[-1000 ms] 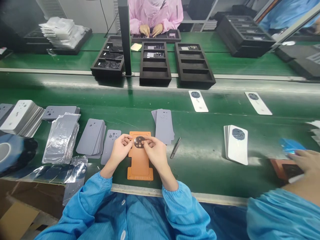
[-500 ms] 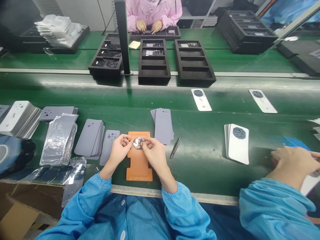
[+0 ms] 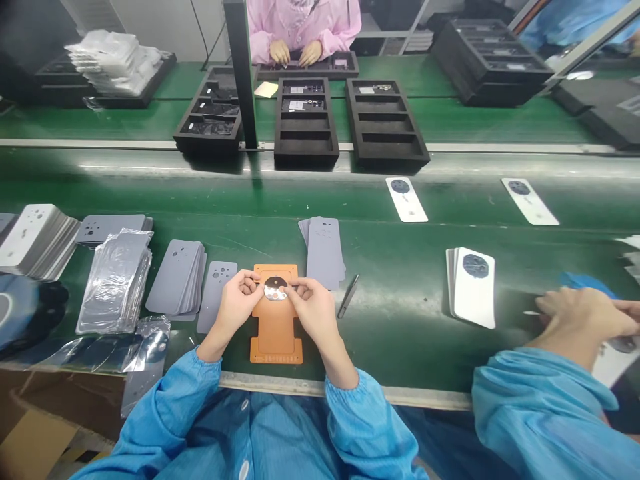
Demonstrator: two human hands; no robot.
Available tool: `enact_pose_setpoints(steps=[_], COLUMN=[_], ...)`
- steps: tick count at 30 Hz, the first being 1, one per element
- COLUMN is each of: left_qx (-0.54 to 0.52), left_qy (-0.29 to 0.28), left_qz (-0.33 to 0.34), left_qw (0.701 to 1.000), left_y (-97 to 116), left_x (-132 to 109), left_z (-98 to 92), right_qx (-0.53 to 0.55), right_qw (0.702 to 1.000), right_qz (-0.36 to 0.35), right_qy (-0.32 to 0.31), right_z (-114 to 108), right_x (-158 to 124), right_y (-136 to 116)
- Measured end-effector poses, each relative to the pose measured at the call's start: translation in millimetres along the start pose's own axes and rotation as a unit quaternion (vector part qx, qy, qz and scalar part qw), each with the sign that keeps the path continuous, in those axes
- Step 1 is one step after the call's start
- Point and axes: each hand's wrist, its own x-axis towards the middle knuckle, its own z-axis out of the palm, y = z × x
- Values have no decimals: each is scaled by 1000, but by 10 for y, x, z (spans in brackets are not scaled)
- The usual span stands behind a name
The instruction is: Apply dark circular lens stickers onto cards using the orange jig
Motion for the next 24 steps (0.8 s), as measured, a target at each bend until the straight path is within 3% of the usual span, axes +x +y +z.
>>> enact_pose_setpoints(steps=[6,24], left_qx=[17,106], left_qy=[14,26], left_qz=[-4,2], left_qw=[1000,994], left_y=[14,64], left_x=[-30,-89], left_z=[18,40], right_qx=[50,-32], right_qw=[998,999], right_qz=[45,5], right_qy=[13,8], right_z=[-53,0], right_x=[-35,-7], right_y=[33,-42])
